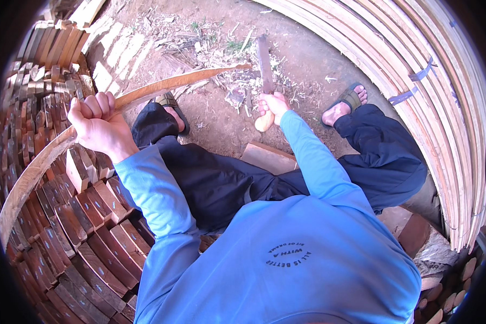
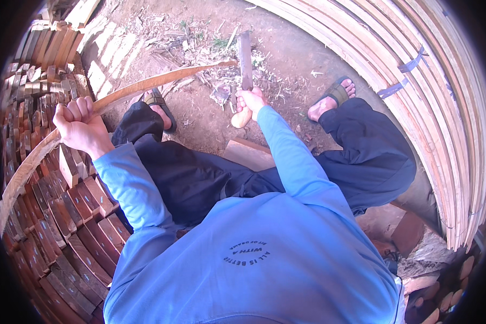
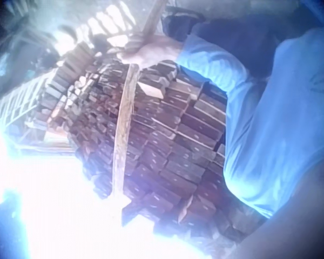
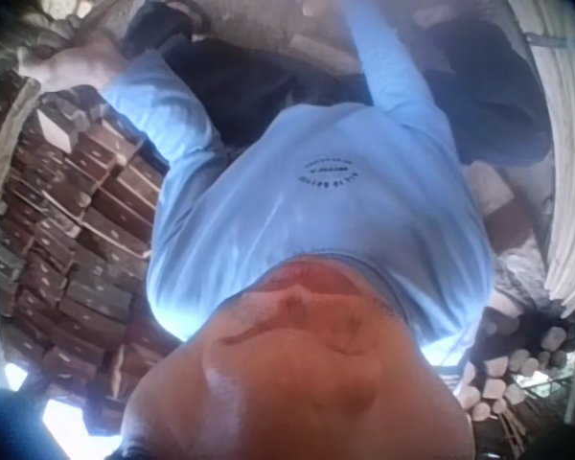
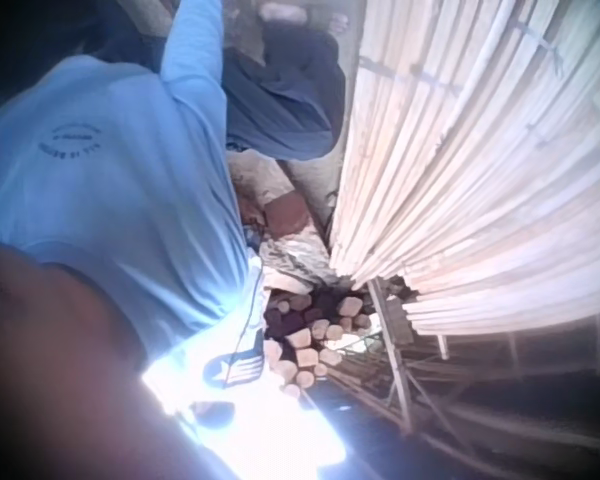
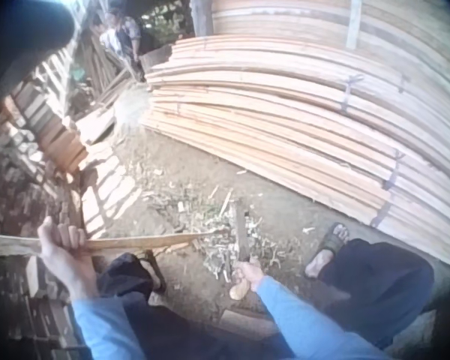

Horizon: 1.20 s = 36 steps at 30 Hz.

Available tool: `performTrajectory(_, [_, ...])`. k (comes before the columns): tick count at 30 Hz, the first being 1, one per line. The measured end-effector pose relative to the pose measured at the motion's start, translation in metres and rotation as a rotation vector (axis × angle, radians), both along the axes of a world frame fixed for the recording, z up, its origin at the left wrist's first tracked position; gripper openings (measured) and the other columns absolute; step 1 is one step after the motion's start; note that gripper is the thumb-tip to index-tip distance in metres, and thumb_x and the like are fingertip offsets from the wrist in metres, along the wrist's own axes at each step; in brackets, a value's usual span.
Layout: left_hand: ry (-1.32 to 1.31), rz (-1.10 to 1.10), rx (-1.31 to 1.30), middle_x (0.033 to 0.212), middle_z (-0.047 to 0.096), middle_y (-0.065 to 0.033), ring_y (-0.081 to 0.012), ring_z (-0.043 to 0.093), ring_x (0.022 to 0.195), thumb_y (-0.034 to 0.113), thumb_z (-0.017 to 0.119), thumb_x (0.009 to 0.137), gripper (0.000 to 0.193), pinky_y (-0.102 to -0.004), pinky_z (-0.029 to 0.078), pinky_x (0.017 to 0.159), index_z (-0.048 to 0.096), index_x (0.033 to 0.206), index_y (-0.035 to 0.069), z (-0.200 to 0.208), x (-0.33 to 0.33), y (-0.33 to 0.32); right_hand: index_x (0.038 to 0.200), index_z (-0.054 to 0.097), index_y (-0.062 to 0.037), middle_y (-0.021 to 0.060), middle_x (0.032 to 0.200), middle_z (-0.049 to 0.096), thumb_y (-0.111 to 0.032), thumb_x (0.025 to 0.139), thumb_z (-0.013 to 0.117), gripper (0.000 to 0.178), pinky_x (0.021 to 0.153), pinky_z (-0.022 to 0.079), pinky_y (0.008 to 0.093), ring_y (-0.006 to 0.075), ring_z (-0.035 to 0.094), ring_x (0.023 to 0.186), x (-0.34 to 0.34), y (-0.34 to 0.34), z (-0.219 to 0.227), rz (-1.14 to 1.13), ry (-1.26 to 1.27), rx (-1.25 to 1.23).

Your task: The person shaves a long thin strip of wood using a hand tool, removing thin layers while sitting in an outdoor area surrounded by lumber stacks.

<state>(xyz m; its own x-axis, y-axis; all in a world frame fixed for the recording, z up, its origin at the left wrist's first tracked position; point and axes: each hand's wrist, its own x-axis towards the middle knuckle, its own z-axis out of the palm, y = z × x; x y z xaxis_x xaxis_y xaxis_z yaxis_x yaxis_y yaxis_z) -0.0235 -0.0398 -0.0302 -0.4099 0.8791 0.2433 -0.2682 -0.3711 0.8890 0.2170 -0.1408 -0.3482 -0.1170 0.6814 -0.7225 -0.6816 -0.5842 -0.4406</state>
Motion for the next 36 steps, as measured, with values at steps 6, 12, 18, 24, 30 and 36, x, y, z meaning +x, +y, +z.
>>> performTrajectory(6, [-0.021, 0.009, -0.006, 0.053, 0.011, 0.0029, -0.0103, 0.010, 0.050, 0.014, 0.043, 0.090, 0.043, -0.0301, 0.015, 0.048, 0.015, 0.057, 0.015, -0.003, -0.007, 0.000, 0.082, 0.049, -0.0045, -0.0042, 0.060, 0.042, -0.003, 0.085, 0.057, 0.009, 0.041, 0.036, 0.0246, 0.0065, 0.041, 0.046, -0.033, -0.014, 0.013, 0.186, 0.085, -0.003])
performTrajectory(12, [0.001, 0.065, -0.021, 0.055, 0.011, 0.0024, -0.0111, 0.012, 0.050, 0.011, 0.043, 0.087, 0.042, -0.0295, 0.017, 0.050, 0.014, 0.057, 0.016, 0.002, 0.005, -0.001, 0.082, 0.051, -0.0033, -0.0037, 0.059, 0.042, -0.004, 0.087, 0.056, 0.007, 0.040, 0.034, 0.0239, 0.0066, 0.041, 0.045, -0.021, -0.011, -0.011, -0.023, 0.099, -0.048])
performTrajectory(18, [0.017, 0.027, -0.003, 0.055, 0.012, 0.0020, -0.0112, 0.011, 0.050, 0.012, 0.043, 0.089, 0.042, -0.0298, 0.017, 0.050, 0.015, 0.057, 0.016, 0.001, -0.001, -0.001, 0.083, 0.052, -0.0017, -0.0040, 0.060, 0.042, -0.005, 0.087, 0.055, 0.007, 0.040, 0.035, 0.0243, 0.0060, 0.040, 0.044, -0.011, -0.013, 0.003, 0.203, 0.068, -0.026])
performTrajectory(24, [-0.012, 0.026, -0.010, 0.055, 0.011, 0.0016, -0.0114, 0.011, 0.050, 0.011, 0.042, 0.089, 0.041, -0.0299, 0.017, 0.050, 0.015, 0.058, 0.015, 0.003, 0.007, -0.004, 0.082, 0.052, -0.0013, -0.0038, 0.059, 0.043, -0.005, 0.087, 0.055, 0.007, 0.040, 0.036, 0.0250, 0.0067, 0.039, 0.044, -0.008, -0.006, -0.004, 0.000, -0.012, -0.050])
performTrajectory(30, [-0.013, 0.014, -0.028, 0.055, 0.011, 0.0017, -0.0117, 0.011, 0.051, 0.010, 0.043, 0.087, 0.041, -0.0299, 0.017, 0.051, 0.014, 0.058, 0.016, 0.000, -0.003, 0.002, 0.081, 0.051, -0.0017, -0.0028, 0.059, 0.043, -0.002, 0.085, 0.058, 0.007, 0.040, 0.037, 0.0269, 0.0076, 0.041, 0.044, 0.001, -0.005, 0.004, 0.155, 0.089, -0.029])
performTrajectory(36, [0.000, -0.063, 0.010, 0.054, 0.010, 0.0020, -0.0120, 0.011, 0.051, 0.014, 0.043, 0.089, 0.043, -0.0305, 0.018, 0.052, 0.014, 0.057, 0.016, 0.000, 0.002, -0.002, 0.082, 0.052, -0.0019, -0.0024, 0.060, 0.044, -0.002, 0.085, 0.056, 0.005, 0.040, 0.039, 0.0275, 0.0080, 0.041, 0.045, -0.006, -0.002, 0.011, 0.231, -0.040, -0.008])
